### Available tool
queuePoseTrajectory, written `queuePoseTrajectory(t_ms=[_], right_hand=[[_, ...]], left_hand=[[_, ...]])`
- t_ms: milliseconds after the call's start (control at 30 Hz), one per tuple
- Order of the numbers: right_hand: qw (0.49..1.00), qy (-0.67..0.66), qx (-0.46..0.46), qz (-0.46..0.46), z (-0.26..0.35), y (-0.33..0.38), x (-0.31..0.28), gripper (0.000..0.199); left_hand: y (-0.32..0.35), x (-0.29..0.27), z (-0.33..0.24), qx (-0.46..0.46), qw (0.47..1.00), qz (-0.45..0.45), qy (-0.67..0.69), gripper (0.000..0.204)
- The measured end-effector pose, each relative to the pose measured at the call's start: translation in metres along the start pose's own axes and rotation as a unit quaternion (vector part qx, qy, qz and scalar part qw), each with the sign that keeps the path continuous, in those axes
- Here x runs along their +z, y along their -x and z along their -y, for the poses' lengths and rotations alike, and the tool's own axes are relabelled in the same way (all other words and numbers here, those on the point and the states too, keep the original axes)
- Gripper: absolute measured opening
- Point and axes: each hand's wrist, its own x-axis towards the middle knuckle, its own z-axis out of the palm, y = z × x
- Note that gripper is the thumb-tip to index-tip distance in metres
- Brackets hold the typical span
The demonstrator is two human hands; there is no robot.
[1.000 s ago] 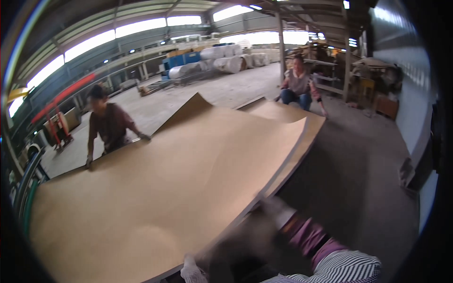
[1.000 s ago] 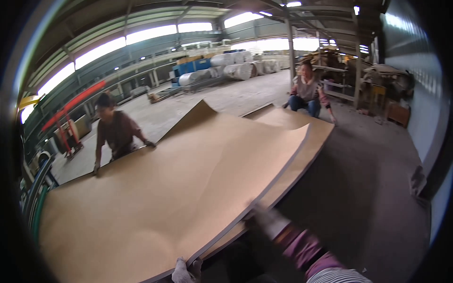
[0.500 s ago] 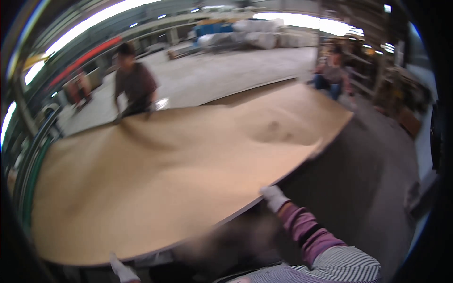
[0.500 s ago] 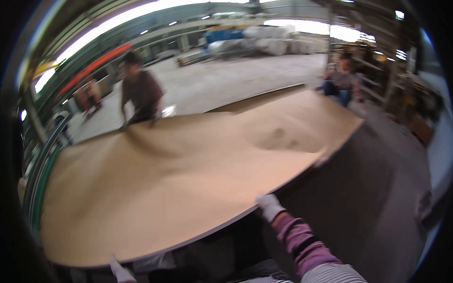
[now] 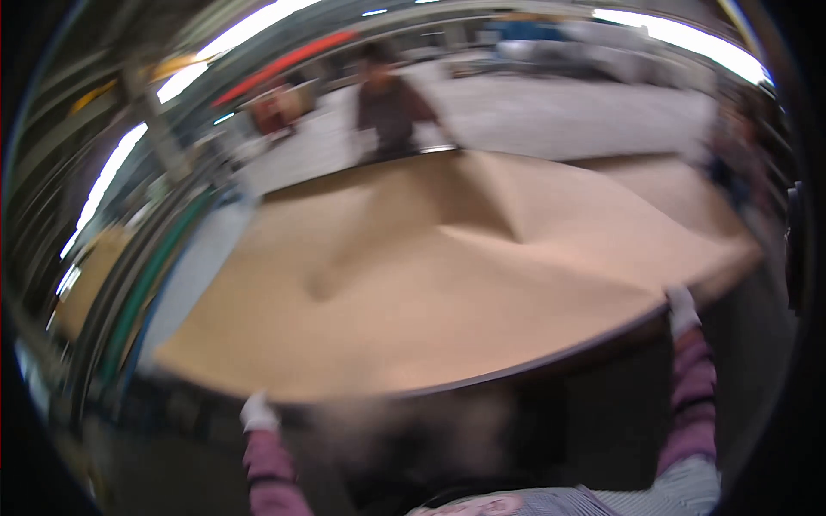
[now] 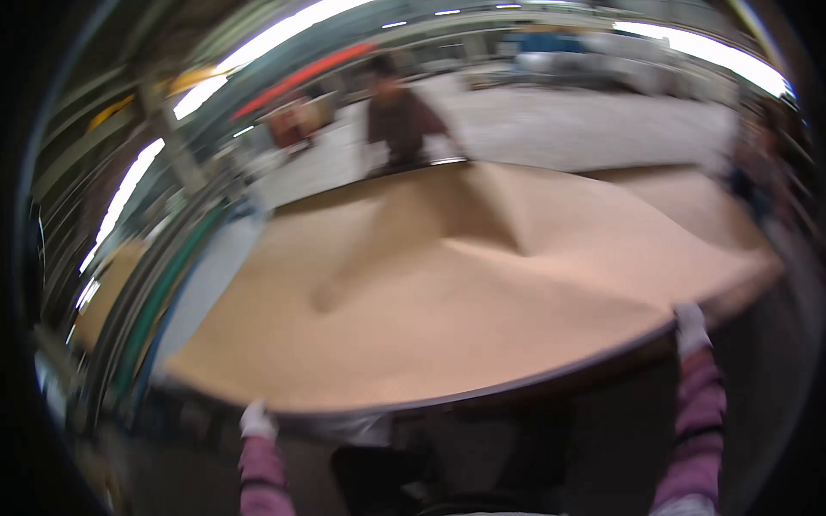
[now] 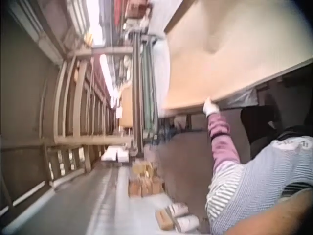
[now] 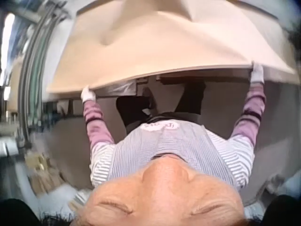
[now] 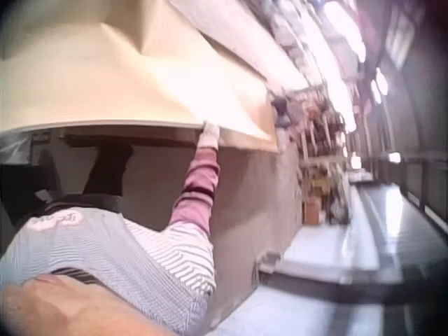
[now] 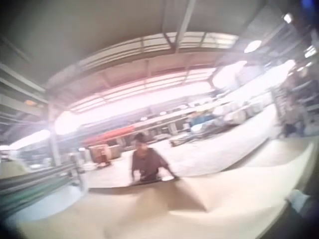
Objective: Collaboratively moving large brown industrial sheets from one stack to another.
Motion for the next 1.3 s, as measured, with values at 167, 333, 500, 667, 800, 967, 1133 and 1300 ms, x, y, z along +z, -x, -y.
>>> queuePoseTrajectory(t_ms=[167, 333, 500, 667, 800, 967, 1133, 1300], right_hand=[[0.928, 0.088, 0.091, -0.349, 0.088, -0.022, -0.107, 0.054], [0.933, -0.348, 0.082, -0.053, 0.014, 0.133, 0.044, 0.047], [0.904, -0.382, 0.189, 0.029, 0.02, 0.203, 0.205, 0.058], [0.924, -0.047, 0.327, -0.193, -0.086, 0.136, 0.183, 0.034], [0.943, -0.028, 0.216, -0.253, -0.14, 0.098, 0.056, 0.023], [0.87, -0.044, 0.401, -0.283, -0.136, 0.116, 0.128, 0.064], [0.903, -0.018, 0.344, -0.256, -0.197, 0.096, 0.121, 0.05], [0.891, -0.058, 0.279, -0.352, -0.238, 0.047, -0.008, 0.044]], left_hand=[[0.159, 0.12, 0.054, -0.1, 0.993, 0.041, -0.053, 0.046], [0.188, 0.215, 0.182, -0.254, 0.95, 0.14, -0.116, 0.018], [0.178, 0.267, 0.297, -0.201, 0.951, 0.215, -0.092, 0.013], [0.188, 0.283, 0.305, -0.211, 0.936, 0.283, 0.016, 0.019], [0.173, 0.284, 0.299, -0.289, 0.949, 0.122, -0.008, 0.026], [0.169, 0.258, 0.287, -0.291, 0.906, 0.055, -0.303, 0.034], [0.167, 0.252, 0.244, -0.332, 0.937, 0.101, -0.034, 0.036], [0.227, 0.312, 0.283, -0.418, 0.874, 0.209, -0.13, 0.032]])
